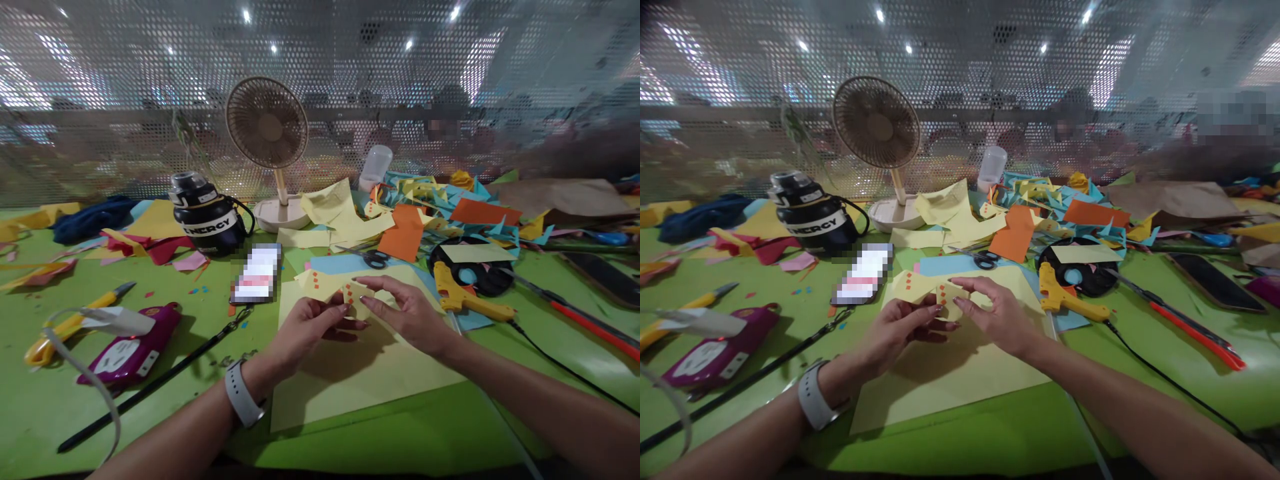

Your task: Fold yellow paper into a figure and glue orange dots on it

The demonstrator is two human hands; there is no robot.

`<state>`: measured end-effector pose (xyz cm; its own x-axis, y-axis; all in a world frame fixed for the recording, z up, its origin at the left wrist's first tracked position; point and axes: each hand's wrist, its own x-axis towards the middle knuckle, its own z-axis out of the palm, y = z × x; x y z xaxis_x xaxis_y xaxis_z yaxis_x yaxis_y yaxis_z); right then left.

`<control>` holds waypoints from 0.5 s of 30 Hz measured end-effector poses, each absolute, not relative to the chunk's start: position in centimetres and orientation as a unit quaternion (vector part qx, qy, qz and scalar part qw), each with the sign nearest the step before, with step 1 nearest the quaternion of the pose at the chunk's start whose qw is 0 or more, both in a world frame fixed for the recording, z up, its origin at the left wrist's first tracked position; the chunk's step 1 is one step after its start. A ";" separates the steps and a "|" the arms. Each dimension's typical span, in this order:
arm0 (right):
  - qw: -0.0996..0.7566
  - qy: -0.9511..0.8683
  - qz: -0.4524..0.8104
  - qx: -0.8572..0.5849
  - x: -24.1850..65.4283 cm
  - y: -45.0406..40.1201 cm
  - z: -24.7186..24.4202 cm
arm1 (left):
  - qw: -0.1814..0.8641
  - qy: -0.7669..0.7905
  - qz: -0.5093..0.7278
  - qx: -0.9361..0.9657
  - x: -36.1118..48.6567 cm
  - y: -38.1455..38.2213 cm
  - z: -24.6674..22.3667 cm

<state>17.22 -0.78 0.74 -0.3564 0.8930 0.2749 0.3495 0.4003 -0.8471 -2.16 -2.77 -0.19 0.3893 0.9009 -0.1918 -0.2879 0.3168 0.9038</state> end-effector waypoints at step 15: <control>0.380 -0.745 0.351 -0.422 17.2 -0.9 0.9 | 0.711 0.375 0.418 0.423 -2.3 -2.8 -0.2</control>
